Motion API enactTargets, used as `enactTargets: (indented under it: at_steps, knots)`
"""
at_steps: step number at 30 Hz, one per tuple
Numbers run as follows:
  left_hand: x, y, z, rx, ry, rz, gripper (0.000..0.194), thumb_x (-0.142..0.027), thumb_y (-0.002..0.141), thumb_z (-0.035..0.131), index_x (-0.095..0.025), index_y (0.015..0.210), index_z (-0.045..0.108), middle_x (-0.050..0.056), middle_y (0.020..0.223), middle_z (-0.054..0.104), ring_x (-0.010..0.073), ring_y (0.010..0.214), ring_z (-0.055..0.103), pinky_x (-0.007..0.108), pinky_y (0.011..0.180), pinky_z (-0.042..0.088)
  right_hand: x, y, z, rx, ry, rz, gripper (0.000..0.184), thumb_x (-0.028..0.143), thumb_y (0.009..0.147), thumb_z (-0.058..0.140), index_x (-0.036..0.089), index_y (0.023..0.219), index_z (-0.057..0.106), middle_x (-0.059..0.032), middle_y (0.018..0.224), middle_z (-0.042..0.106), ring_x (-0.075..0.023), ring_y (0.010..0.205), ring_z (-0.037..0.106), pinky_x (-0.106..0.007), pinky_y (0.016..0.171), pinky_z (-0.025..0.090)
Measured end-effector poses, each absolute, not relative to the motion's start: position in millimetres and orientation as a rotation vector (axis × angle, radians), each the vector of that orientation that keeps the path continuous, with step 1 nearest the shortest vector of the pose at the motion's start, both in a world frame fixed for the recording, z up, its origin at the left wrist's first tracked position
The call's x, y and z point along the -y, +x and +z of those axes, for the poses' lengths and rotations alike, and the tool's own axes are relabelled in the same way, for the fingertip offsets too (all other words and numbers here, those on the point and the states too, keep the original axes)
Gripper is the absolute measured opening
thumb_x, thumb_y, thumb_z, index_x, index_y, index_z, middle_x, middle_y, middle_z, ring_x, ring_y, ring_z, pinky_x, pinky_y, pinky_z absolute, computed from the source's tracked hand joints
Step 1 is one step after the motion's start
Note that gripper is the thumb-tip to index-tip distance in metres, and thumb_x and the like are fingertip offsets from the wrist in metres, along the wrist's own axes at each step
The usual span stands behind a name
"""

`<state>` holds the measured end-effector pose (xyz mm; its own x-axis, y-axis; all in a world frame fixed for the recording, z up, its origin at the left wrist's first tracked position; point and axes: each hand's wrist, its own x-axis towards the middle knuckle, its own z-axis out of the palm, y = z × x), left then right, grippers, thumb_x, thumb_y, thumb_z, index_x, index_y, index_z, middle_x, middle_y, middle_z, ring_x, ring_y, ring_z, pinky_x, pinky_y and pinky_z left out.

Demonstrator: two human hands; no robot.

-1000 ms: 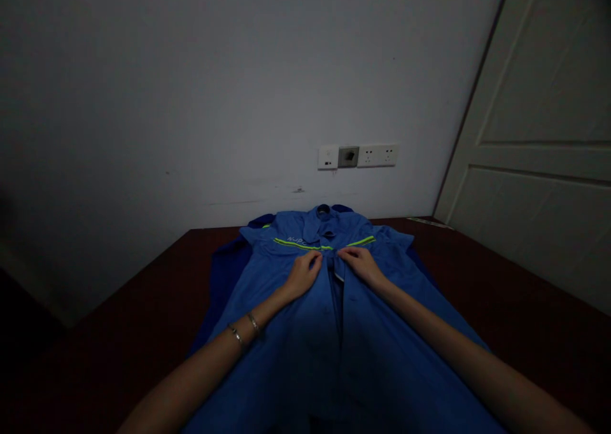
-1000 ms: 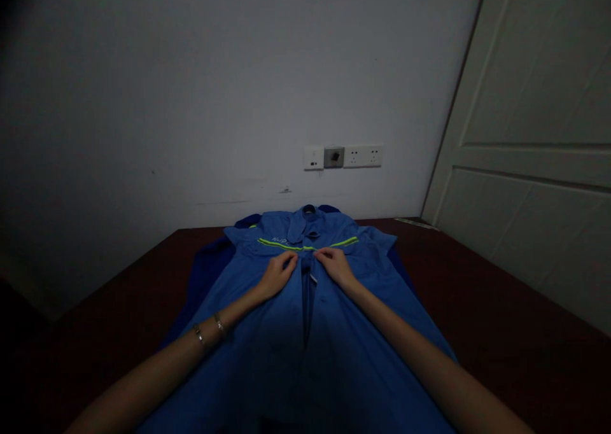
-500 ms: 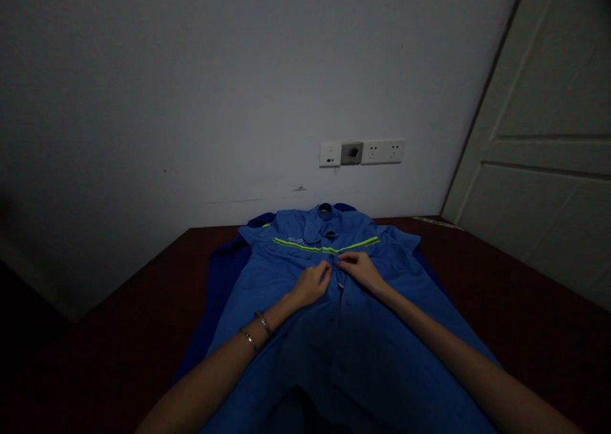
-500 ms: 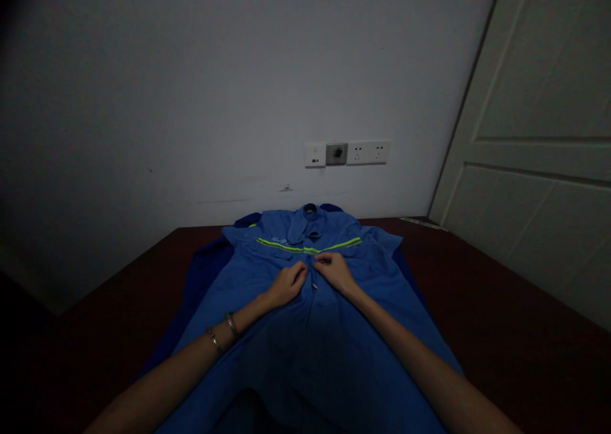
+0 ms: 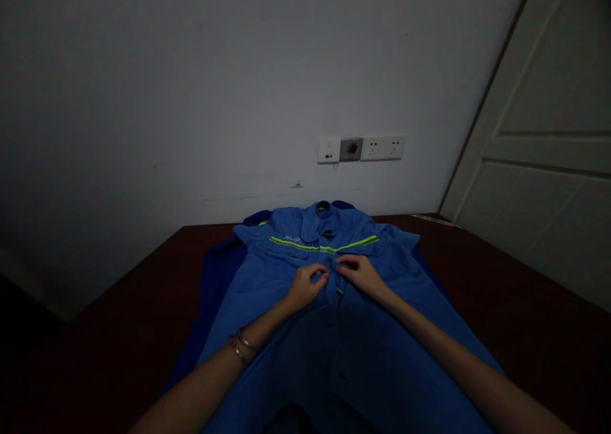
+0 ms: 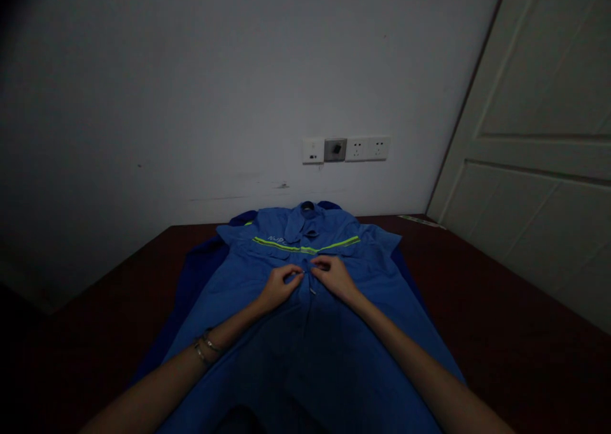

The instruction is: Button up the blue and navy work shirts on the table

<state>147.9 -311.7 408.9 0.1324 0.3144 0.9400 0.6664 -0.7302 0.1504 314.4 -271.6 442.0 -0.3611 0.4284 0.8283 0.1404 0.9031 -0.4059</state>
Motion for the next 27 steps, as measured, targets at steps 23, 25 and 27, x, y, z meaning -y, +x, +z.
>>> enactTargets:
  at_steps: [23,25,27]
  knots:
    - [315.5,146.5,404.4,0.935,-2.065,-1.468,0.02,-0.028,0.084,0.047,-0.017,0.083,0.063,0.005,0.083,0.066,0.0154,0.08,0.059,0.025,0.075,0.043,278.3,311.0,440.4,1.965,-0.379,0.477,0.024,0.031,0.066,0.053,0.016,0.074,0.071,-0.0037,0.078,0.069,-0.0208,0.08,0.06,-0.033,0.078,0.045]
    - [315.4,146.5,404.2,0.932,-2.061,-1.477,0.021,-0.028,0.085,0.046,-0.017,0.083,0.063,0.005,0.083,0.066,0.0152,0.08,0.059,0.025,0.075,0.043,278.4,311.5,442.0,1.933,-0.397,0.546,0.028,0.033,0.069,0.049,0.016,0.071,0.071,-0.0044,0.078,0.069,-0.0215,0.083,0.06,-0.033,0.081,0.044]
    - [315.1,146.4,404.0,0.934,-2.061,-1.483,0.021,-0.029,0.085,0.046,-0.016,0.083,0.064,0.005,0.082,0.066,0.015,0.079,0.059,0.024,0.074,0.043,276.6,312.3,443.0,1.92,-0.4,0.627,0.03,0.033,0.069,0.047,0.015,0.072,0.071,-0.0046,0.078,0.069,-0.0212,0.081,0.061,-0.033,0.079,0.044]
